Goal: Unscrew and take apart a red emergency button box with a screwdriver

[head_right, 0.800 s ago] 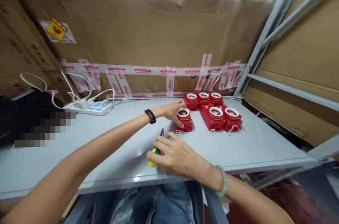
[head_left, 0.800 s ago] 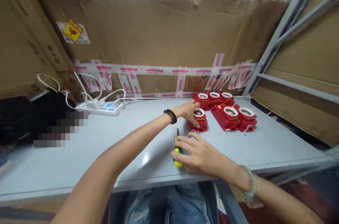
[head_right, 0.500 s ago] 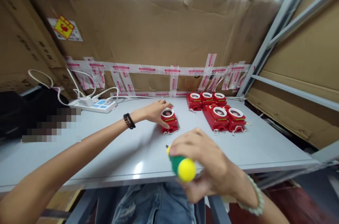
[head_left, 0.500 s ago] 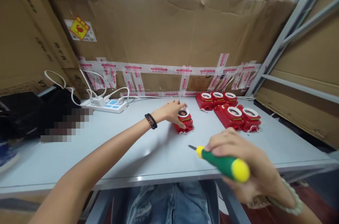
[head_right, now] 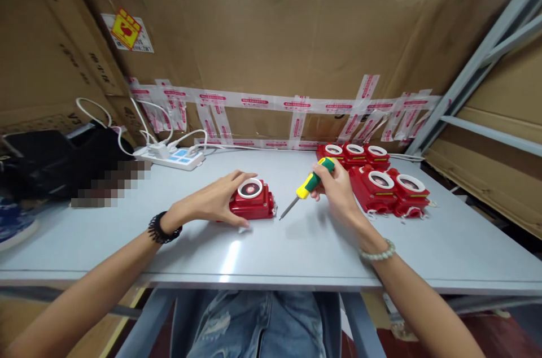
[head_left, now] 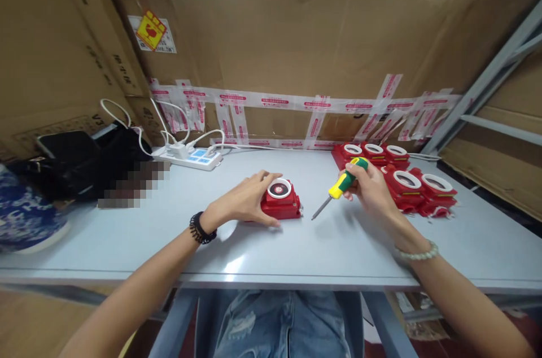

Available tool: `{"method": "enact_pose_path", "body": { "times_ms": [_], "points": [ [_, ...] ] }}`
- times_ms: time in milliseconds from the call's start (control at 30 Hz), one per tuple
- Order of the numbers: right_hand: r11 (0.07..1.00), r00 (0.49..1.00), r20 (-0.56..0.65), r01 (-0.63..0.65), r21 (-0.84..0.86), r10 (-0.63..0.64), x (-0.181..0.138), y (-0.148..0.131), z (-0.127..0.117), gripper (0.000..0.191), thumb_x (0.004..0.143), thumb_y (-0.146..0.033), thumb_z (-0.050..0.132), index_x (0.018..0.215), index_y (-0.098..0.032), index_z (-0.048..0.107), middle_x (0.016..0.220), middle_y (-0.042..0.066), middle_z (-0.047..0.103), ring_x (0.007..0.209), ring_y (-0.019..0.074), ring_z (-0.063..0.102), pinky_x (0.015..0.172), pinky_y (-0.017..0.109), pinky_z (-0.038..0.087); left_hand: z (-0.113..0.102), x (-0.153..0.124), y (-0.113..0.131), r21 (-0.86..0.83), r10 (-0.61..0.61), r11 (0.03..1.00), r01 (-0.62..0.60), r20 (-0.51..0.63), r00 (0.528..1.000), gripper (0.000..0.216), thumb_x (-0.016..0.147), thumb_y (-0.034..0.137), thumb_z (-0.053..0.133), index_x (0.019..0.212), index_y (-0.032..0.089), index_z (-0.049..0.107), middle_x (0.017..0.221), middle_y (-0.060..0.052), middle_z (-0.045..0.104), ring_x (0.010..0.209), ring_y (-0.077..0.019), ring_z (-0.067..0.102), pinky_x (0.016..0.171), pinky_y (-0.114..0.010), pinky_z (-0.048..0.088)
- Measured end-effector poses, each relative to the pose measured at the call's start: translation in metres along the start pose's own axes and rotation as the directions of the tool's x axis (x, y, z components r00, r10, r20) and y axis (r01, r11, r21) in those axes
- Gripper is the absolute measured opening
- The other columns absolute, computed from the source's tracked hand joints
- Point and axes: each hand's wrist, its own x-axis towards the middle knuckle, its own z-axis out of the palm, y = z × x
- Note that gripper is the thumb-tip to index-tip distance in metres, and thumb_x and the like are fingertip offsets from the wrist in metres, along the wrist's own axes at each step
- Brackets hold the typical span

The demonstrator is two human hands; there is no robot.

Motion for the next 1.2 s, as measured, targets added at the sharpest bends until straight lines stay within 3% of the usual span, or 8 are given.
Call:
{"method": "enact_pose_path", "body": {
  "times_ms": [100,167,333,567,1033,1200],
  "points": [
    [1.0,0.999,-0.04,0.004,-0.026,-0.005,0.002,0.01,0.0,0.022,0.068,-0.035,0.07,0.072,-0.021,0.053,0.058,-0.005,0.056,0.036,0.0096,0.049,0.031,0.023,0.037,0.007,0.001,-0.006,-0.199,0.039,0.98,-0.033,0.026,0.999,0.079,0.066,0.049,0.073,0.132,0.023,0.037,0.112,-0.008,0.06,0.094,-0.0275,0.06,0.079,-0.037,0.046],
    [0.999,0.998,-0.057,0.02,-0.036,-0.022,0.003,0.014,0.001,0.022,0.066,-0.034,0.071,0.068,-0.02,0.053,0.054,-0.006,0.053,0.034,0.009,0.047,0.029,0.022,0.035,0.009,0.0,-0.007,-0.3,0.07,0.951,-0.073,-0.018,0.997,0.068,0.067,0.041,0.074,0.124,0.024,0.042,0.108,-0.005,0.062,0.094,-0.025,0.061,0.08,-0.035,0.047],
    [0.979,0.968,-0.187,0.185,0.089,-0.166,0.001,0.011,0.002,0.015,0.068,-0.026,0.065,0.067,-0.021,0.051,0.051,-0.007,0.052,0.034,0.0078,0.043,0.026,0.02,0.031,0.015,-0.005,-0.004,-0.48,0.099,0.86,-0.172,-0.172,0.98,0.071,0.064,0.036,0.078,0.121,0.021,0.04,0.111,-0.005,0.06,0.096,-0.0225,0.061,0.085,-0.034,0.047],
    [0.905,0.889,-0.256,0.414,0.098,-0.379,-0.012,-0.002,-0.001,0.012,0.073,-0.024,0.061,0.074,-0.021,0.05,0.052,-0.007,0.055,0.036,0.0088,0.045,0.028,0.02,0.034,0.023,-0.008,-0.003,-0.523,0.069,0.826,-0.21,-0.277,0.958,0.07,0.064,0.036,0.079,0.119,0.021,0.039,0.111,-0.006,0.057,0.097,-0.0226,0.06,0.085,-0.033,0.049],
    [0.89,0.88,-0.208,0.45,0.07,-0.428,-0.022,0.001,0.005,0.01,0.077,-0.025,0.062,0.075,-0.027,0.053,0.057,-0.004,0.054,0.039,0.0125,0.047,0.03,0.027,0.035,0.026,-0.017,-0.003,-0.507,0.057,0.837,-0.206,-0.293,0.954,0.073,0.062,0.039,0.08,0.119,0.021,0.039,0.114,-0.008,0.055,0.1,-0.0246,0.059,0.088,-0.037,0.048],
    [0.863,0.844,-0.258,0.501,0.065,-0.471,-0.022,0.0,0.003,0.008,0.077,-0.025,0.059,0.075,-0.025,0.051,0.057,-0.003,0.056,0.041,0.0126,0.05,0.031,0.026,0.035,0.026,-0.018,-0.003,-0.519,0.062,0.83,-0.205,-0.279,0.958,0.072,0.064,0.039,0.079,0.12,0.021,0.038,0.114,-0.007,0.055,0.099,-0.0237,0.059,0.087,-0.036,0.048]
  ]
}}
